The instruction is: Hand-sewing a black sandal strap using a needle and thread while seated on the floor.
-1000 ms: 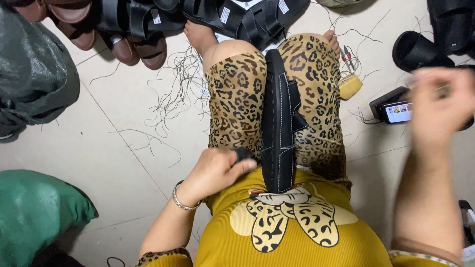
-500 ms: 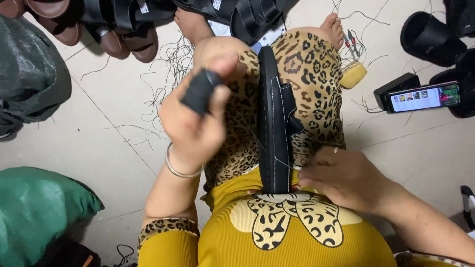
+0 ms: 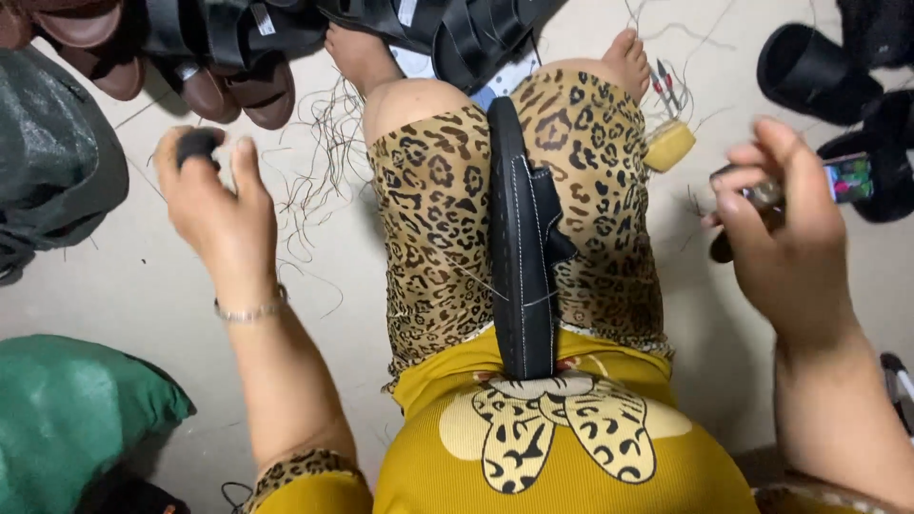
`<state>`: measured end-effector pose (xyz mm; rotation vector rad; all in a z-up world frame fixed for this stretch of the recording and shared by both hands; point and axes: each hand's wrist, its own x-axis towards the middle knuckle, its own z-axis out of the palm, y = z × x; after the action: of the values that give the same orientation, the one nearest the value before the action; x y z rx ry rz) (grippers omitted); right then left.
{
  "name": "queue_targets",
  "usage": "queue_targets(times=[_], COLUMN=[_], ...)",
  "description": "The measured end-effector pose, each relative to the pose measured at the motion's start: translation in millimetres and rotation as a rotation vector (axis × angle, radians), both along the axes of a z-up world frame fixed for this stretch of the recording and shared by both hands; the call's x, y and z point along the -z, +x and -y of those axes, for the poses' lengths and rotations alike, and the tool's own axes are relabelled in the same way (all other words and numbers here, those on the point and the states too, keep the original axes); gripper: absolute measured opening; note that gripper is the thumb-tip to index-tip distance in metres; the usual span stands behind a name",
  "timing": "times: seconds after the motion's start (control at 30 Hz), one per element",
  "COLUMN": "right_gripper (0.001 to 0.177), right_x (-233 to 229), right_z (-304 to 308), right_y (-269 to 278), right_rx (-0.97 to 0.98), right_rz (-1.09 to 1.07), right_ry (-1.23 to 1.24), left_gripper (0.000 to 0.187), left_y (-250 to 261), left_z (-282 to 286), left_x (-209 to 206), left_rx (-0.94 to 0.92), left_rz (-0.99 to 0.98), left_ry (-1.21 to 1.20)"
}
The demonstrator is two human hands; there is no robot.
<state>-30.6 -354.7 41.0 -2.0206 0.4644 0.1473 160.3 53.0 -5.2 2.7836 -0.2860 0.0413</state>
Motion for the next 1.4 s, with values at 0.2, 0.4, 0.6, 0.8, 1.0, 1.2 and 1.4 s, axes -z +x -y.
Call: queue_targets(times=[0.2,0.4,0.6,0.8,1.0,1.2,1.4], right_gripper=[0.050,0.062,0.069,0.064,0.017,0.024,0.030], right_x=[-31.1,-22.4,-33.9,-43.8,-28.8,-24.8,-32.1], right_z=[-43.2,-51.2,-55.3,-76.8,-86.5,-78.1,-82.2], right_y=[-1.1,-14.5,-13.3,9.6,22.3,13.9,13.1], right_rx=[-0.417,-0.757,-0.754,-1.008,-0.885,-0.699,-0.626], right_rz=[-0.697,0.005,0.040,-0.330,-0.239,-0.218,-0.107], right_ry=[0.031,-0.168,-0.241,-0.476,-0.417,-0.179,-0.246], left_gripper=[0.046,0.102,0.109,0.102,0.108,0.006,0.009], left_y=[-75.7,-94.1,-94.8,-107.6,-120.9,-109.7,-106.4], left_z=[65.8,89.0,92.3,92.8,87.3,59.5,89.8], left_x=[-43.0,-46.6,-42.0,-19.4,-14.0,-40.2,-56.4], left_rx=[0.092,0.676,0.717,0.716,0.650,0.337,0.341], left_rz=[-0.284,-0.547,-0.591,-0.340,-0.273,-0.964,-0.846], left_ry=[-0.755,-0.509,-0.431,-0.412,-0.536,-1.184,-0.990])
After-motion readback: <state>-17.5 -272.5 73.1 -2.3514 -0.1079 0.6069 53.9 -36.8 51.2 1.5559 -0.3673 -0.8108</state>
